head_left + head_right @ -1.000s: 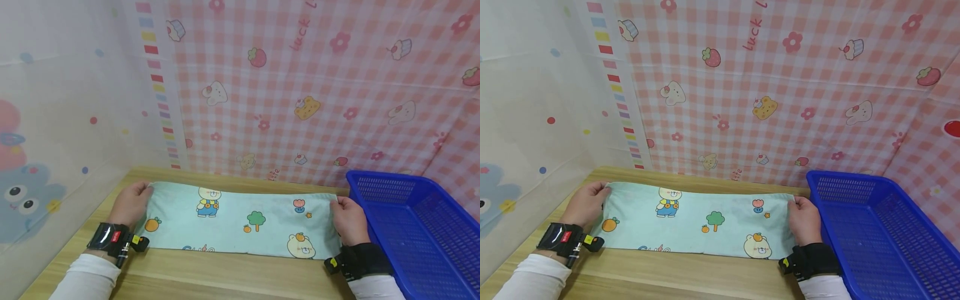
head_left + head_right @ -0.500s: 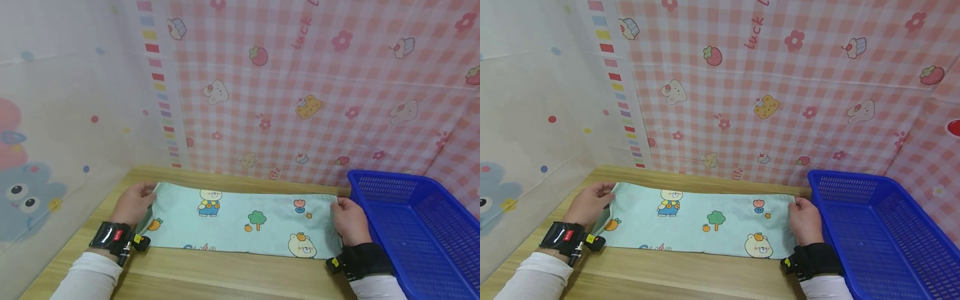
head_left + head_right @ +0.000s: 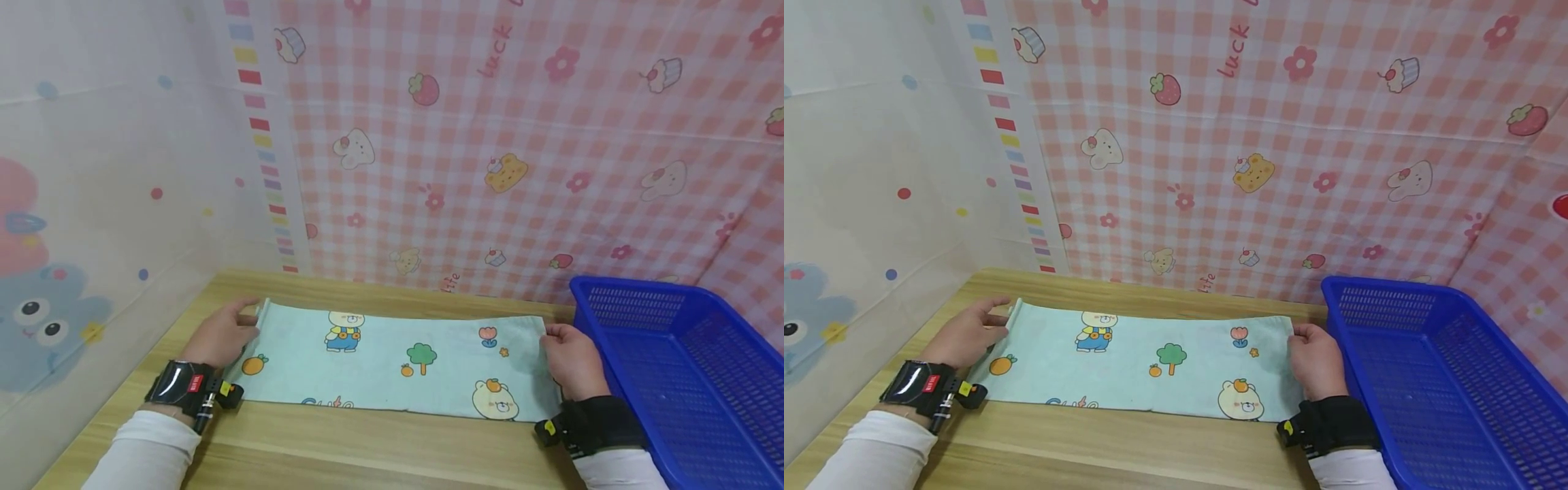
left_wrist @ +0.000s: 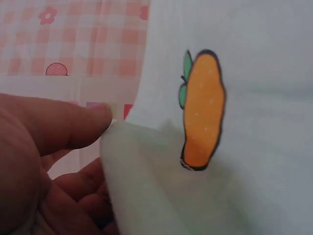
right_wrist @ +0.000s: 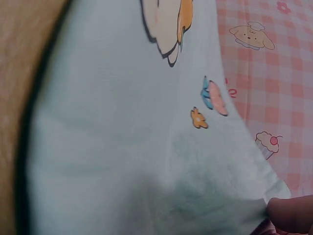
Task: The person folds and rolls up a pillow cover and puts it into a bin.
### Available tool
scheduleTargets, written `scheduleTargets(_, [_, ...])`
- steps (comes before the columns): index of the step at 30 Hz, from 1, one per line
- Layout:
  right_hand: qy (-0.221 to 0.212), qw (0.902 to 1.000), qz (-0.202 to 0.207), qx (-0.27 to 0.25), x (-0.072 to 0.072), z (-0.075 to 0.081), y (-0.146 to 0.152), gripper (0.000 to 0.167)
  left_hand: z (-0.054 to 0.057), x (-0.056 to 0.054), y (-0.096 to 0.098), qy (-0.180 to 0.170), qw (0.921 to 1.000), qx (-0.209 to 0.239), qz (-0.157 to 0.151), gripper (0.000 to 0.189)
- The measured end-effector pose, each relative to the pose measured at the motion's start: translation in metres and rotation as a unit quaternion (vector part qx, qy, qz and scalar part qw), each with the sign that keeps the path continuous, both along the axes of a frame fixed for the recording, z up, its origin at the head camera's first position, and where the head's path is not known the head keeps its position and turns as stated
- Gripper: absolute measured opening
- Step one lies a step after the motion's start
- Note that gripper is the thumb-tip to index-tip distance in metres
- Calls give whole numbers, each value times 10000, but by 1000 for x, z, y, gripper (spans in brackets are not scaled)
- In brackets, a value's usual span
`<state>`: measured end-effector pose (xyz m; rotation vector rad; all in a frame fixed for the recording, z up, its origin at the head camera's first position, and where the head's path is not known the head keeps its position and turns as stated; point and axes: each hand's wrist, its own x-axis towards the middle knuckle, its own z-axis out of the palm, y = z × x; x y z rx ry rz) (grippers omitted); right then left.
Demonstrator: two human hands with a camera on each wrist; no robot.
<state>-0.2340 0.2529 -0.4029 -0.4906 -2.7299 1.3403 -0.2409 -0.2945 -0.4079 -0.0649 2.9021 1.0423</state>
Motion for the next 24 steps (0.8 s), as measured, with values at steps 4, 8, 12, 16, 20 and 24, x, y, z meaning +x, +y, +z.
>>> scheduleTargets(4, [-31,9999,104,-1,0,0,0,40,4,3,2,-213,9994,-224,-155,63])
scheduleTargets(8, [-270,9988,402,89,0,0,1,44,4,5,2,-412,9976,-463,-317,62])
scheduleTargets(12, [-561,9966,565,224,0,1,3,49,2,4,0,-536,9957,-620,-431,60])
scheduleTargets(16, [-669,9942,720,446,-1,0,4,50,-1,2,-3,-535,9944,-790,-444,56])
scheduleTargets(20, [-735,9900,959,723,-3,-2,6,51,-4,3,-6,-471,9945,-862,-355,52])
scheduleTargets(24, [-873,9878,956,860,-4,-2,8,52,-3,6,-9,-486,9955,-797,-140,49])
